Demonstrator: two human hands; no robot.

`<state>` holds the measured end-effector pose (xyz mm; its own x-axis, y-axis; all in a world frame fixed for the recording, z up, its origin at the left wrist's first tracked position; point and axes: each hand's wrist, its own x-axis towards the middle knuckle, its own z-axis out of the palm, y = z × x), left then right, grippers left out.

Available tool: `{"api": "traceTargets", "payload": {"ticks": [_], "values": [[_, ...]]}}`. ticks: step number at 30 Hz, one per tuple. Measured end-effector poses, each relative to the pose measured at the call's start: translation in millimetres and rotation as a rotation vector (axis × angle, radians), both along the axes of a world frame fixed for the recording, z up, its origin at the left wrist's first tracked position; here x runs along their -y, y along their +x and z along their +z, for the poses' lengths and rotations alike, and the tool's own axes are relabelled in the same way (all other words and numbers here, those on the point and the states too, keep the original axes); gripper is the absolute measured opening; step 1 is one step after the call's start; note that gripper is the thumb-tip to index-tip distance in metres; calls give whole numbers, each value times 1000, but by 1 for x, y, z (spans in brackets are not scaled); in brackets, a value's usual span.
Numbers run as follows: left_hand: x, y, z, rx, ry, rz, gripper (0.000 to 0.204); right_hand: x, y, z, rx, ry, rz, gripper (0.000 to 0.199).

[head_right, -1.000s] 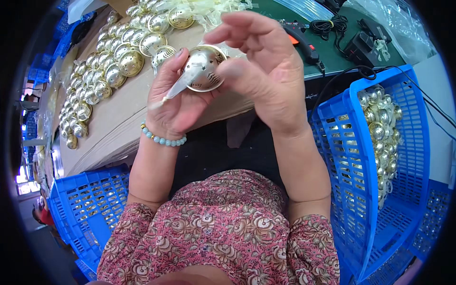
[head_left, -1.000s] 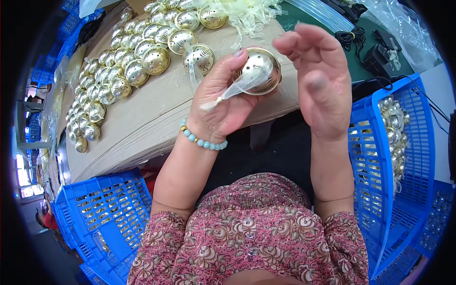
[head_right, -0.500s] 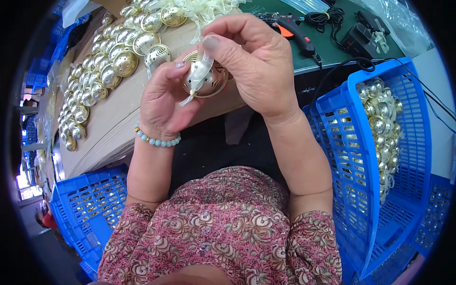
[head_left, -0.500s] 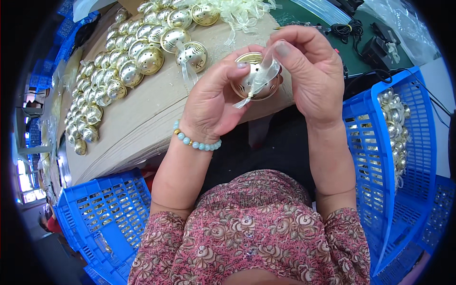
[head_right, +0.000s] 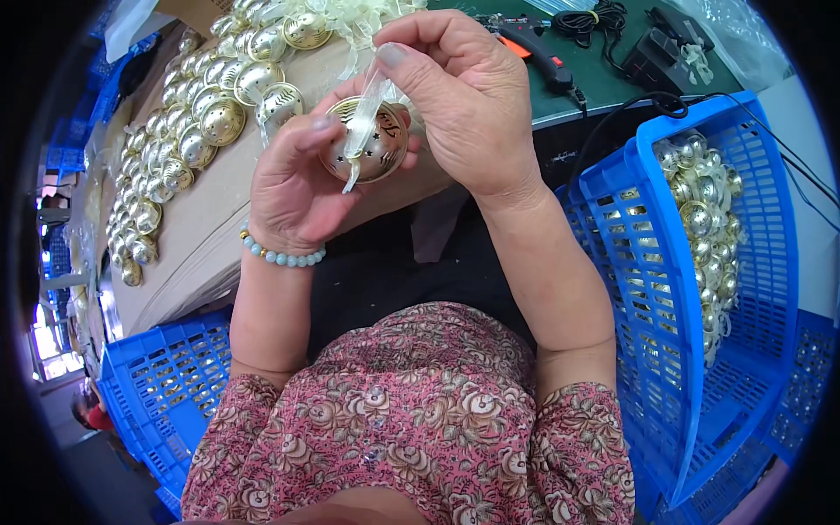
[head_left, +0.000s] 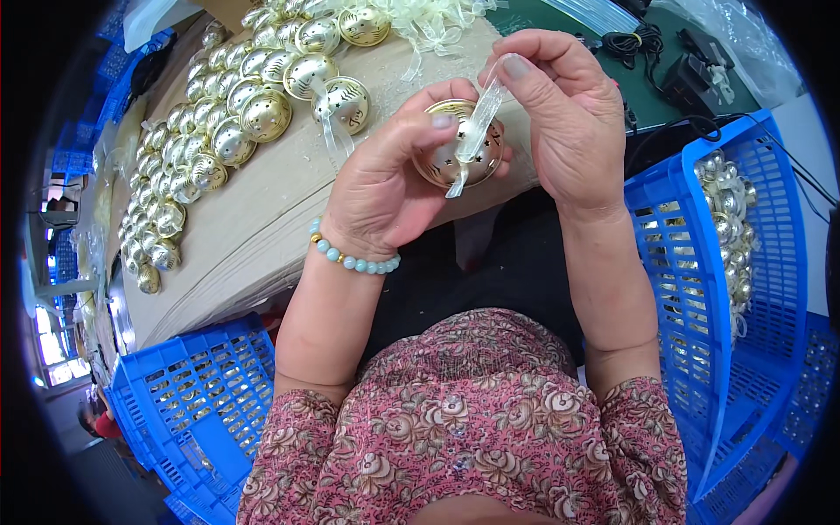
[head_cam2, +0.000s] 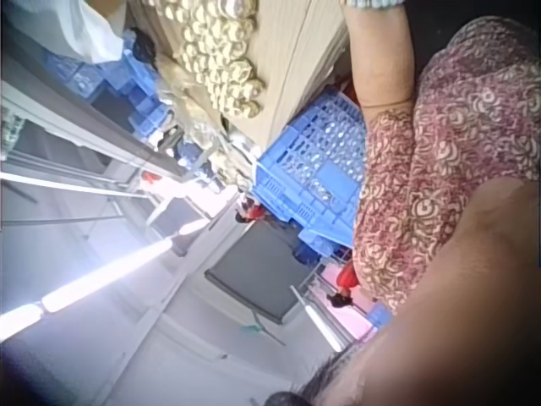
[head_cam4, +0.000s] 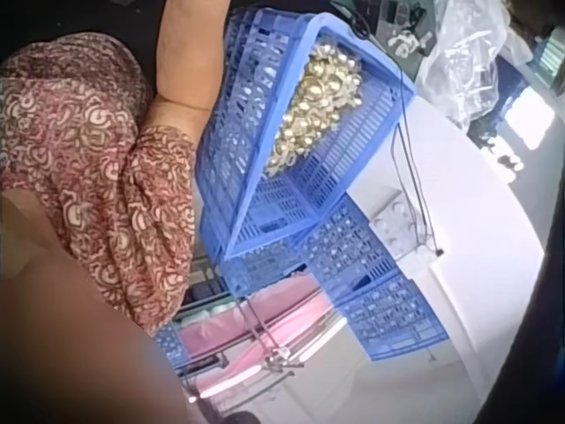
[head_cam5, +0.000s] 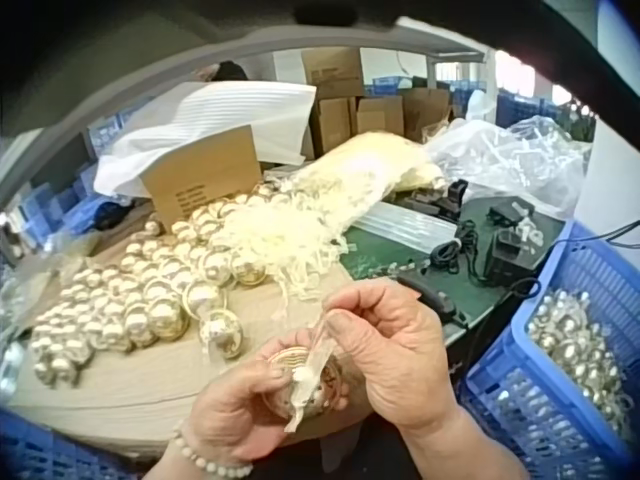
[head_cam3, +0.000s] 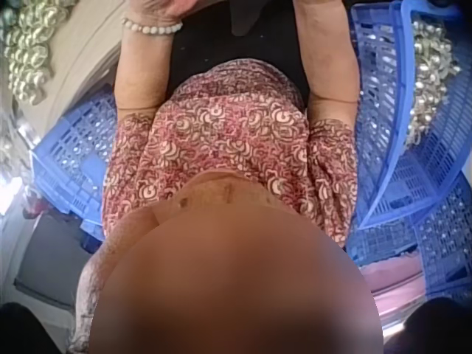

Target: Gluing ribbon bows onto gold Christmas ornaments using a hot glue gun at a factory workstation.

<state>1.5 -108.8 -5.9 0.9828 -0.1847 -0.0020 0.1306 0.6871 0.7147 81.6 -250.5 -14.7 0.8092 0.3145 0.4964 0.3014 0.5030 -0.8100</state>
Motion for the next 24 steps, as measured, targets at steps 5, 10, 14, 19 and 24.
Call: {"api": "traceTargets", "payload": {"ticks": [5, 10, 14, 19, 24], "values": [[9, 6, 6, -39, 117, 19, 41, 4, -1, 4, 49, 19, -15, 12], [3, 8, 13, -68, 80, 115, 31, 43, 30, 13, 456, -850, -845, 23], [0, 15, 11, -134, -84, 208, 24, 69, 52, -9, 472, -1427, -1125, 42], [0, 20, 12, -182, -170, 316, 22, 70, 60, -8, 272, -1411, -869, 39], [-4, 24, 12, -211, -292, 442, 19, 75, 30, -6, -137, -584, -475, 25]]}}
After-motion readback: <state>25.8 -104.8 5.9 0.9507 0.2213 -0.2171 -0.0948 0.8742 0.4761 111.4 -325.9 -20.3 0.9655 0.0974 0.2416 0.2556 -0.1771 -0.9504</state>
